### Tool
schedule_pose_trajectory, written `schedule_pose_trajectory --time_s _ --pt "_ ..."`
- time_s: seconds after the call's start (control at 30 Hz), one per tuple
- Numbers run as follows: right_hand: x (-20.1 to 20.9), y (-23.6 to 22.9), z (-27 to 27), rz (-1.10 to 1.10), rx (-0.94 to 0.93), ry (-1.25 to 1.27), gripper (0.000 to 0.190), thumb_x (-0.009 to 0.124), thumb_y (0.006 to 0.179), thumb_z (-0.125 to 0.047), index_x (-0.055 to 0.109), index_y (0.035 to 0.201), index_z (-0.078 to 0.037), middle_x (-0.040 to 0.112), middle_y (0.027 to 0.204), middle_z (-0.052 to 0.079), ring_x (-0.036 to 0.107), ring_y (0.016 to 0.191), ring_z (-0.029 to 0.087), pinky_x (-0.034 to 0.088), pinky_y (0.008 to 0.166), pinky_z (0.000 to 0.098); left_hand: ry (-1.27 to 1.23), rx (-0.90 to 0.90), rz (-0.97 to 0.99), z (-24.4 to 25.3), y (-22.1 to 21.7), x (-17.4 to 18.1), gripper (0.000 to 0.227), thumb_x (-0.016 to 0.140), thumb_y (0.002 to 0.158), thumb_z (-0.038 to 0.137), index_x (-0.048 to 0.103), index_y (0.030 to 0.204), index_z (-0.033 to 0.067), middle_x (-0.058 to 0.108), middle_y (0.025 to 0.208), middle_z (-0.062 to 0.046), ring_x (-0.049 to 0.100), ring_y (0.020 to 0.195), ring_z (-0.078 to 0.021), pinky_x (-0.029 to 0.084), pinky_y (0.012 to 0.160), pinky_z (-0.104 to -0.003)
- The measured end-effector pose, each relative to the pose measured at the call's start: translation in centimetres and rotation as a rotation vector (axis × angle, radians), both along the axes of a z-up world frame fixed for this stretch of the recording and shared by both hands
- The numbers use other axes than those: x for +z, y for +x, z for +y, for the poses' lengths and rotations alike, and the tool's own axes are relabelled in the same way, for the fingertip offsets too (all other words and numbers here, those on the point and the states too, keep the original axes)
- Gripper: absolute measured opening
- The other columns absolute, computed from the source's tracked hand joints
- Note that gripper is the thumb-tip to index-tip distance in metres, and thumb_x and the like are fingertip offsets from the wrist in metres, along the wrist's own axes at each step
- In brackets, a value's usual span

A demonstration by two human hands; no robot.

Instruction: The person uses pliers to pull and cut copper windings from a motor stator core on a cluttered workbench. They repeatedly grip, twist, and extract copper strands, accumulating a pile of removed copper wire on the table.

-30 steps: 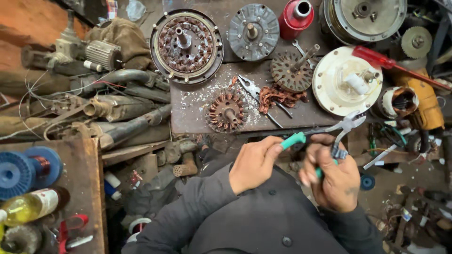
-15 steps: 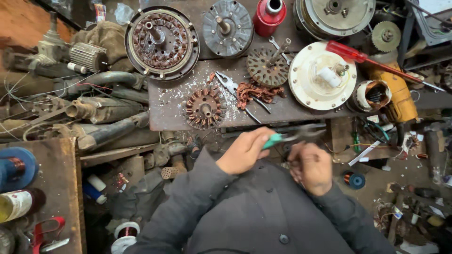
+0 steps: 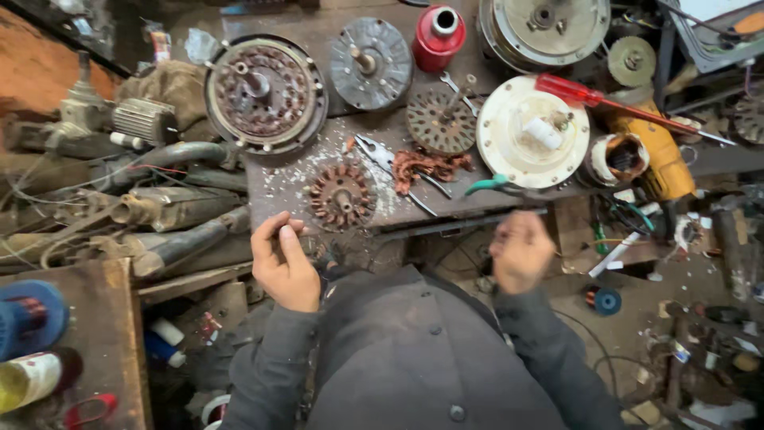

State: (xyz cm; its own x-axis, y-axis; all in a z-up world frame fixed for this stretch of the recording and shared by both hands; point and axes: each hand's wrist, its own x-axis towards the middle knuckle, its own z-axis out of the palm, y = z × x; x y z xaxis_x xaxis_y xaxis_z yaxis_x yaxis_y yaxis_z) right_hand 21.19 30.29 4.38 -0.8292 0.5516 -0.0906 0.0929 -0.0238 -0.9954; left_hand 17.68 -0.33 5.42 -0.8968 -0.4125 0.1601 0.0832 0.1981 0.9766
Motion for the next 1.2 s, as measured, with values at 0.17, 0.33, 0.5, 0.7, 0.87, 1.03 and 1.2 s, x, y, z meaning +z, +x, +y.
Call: schedule_pose_trajectory --time_s 0.17,0.33,0.5,0.7,0.87,1.03,1.2 --pt "-2.4 1.4 1.2 0.294 -0.022 -0.150 0.036 0.050 0.113 -0.035 0.059 0.091 -0.007 0.054 0.071 0.005 0.046 0.050 0.016 0.035 0.044 0.0260 0.104 0.038 -0.001 -2.0 -1.1 -1.9 0.022 0.053 0.108 0.004 0.057 0.129 -0.0007 0.067 0.111 -0.008 0.067 0.099 -0.0141 0.056 0.092 -0.029" --pt "-2.0 0.0 -0.1 0.136 -0.147 -0.135 0.035 0.049 0.108 -0.038 0.055 0.092 -0.008 0.053 0.072 0.004 0.046 0.050 0.018 0.036 0.043 0.0315 -0.123 -0.115 0.068 -2.6 -3.2 -2.2 0.029 0.058 0.102 0.001 0.056 0.131 -0.0002 0.067 0.121 -0.012 0.066 0.111 -0.0220 0.051 0.103 -0.035" --pt "-2.9 -0.5 -2.0 0.035 -0.042 0.190 0.035 0.052 0.112 -0.030 0.056 0.089 -0.005 0.061 0.076 0.003 0.057 0.055 0.012 0.045 0.048 0.0308 -0.386 -0.376 0.188 -3.8 -5.1 -1.3 0.064 0.067 0.090 0.010 0.042 0.149 0.0033 0.049 0.149 -0.018 0.045 0.144 -0.0339 0.034 0.125 -0.046" --pt "-2.2 -0.5 -1.1 -0.080 -0.068 -0.124 0.034 0.053 0.115 -0.031 0.055 0.093 -0.004 0.049 0.069 0.002 0.043 0.049 0.011 0.036 0.046 0.0276 -0.697 -0.662 0.140 -2.7 -7.7 -1.5 0.092 0.084 0.075 0.034 0.040 0.151 0.0063 0.039 0.155 -0.017 0.029 0.150 -0.0389 0.019 0.124 -0.054" --pt "3.9 2.0 -2.3 0.159 0.025 0.120 0.033 0.058 0.110 -0.029 0.054 0.088 -0.005 0.051 0.100 0.010 0.044 0.087 0.020 0.034 0.078 0.0355 -0.753 -0.705 0.165 -2.0 -9.6 -2.4 0.089 0.084 0.073 0.044 0.047 0.143 0.0034 0.043 0.151 -0.019 0.037 0.142 -0.0383 0.024 0.119 -0.055" --pt "5.9 1.1 -3.6 0.450 0.283 -0.517 0.040 0.060 0.107 -0.030 0.054 0.075 -0.007 0.050 0.132 0.015 0.039 0.127 0.030 0.027 0.112 0.0455 -0.800 -0.660 0.214 -1.7 -10.4 -3.4 0.057 0.073 0.090 0.031 0.055 0.135 0.0016 0.053 0.144 -0.017 0.047 0.136 -0.0377 0.034 0.116 -0.050" --pt "2.0 -0.1 -4.9 0.378 0.419 -0.793 0.051 0.061 0.107 -0.034 0.051 0.064 -0.010 0.050 0.153 0.020 0.035 0.157 0.039 0.017 0.142 0.0551 -0.706 -0.701 0.279 -1.9 -11.4 -3.8 0.048 0.066 0.088 0.021 0.055 0.132 0.0035 0.056 0.140 -0.017 0.051 0.133 -0.0373 0.038 0.115 -0.049"
